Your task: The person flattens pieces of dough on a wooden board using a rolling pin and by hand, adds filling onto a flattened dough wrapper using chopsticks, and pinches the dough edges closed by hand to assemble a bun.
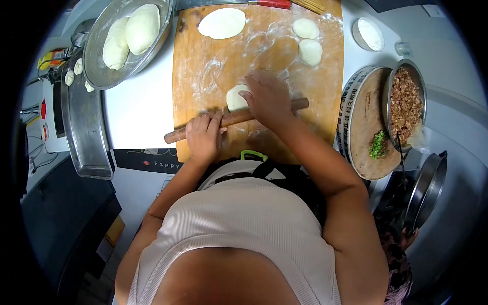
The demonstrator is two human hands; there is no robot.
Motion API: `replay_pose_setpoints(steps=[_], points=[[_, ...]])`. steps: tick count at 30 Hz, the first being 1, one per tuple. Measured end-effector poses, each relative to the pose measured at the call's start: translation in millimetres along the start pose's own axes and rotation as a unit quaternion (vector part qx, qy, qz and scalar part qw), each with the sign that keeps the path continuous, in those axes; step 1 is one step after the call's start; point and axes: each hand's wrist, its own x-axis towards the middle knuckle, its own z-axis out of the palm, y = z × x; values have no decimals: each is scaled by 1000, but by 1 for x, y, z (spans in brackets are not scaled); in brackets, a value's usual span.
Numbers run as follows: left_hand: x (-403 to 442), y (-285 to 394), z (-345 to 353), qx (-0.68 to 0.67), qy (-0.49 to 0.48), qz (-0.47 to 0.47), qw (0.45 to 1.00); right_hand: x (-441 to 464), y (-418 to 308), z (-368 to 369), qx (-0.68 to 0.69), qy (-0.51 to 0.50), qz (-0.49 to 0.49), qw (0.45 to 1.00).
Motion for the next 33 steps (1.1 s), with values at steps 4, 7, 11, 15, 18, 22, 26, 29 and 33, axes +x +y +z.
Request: replay_pose_setpoints(steps=[4,7,11,15,18,22,26,29,33], points=[[28,-15,5,79,15,38,996,-15,15,14,-179,4,-2,984],[75,-26,2,124,1,14,992,15,37,32,-203,23,44,978],[116,-45,7,109,83,7,991,43,53,34,-153,88,26,984],[51,-25,4,103,-41,13,994,-3,24,15,-148,-67,7,987],[9,-21,19,74,-19,16,997,-30,9,11,-169,-27,-27,985],[7,-12,18,59,14,27,998,26,12,22,56,-113,-92,988],[-1,3,10,50,15,38,998,32,18,17,-3,-179,-35,983],[-13,11,8,21,-4,13,1000,9,31,-2,-6,-177,107,978],[-20,5,23,21,2,11,1000,-44,39,-8,-116,27,13,993]])
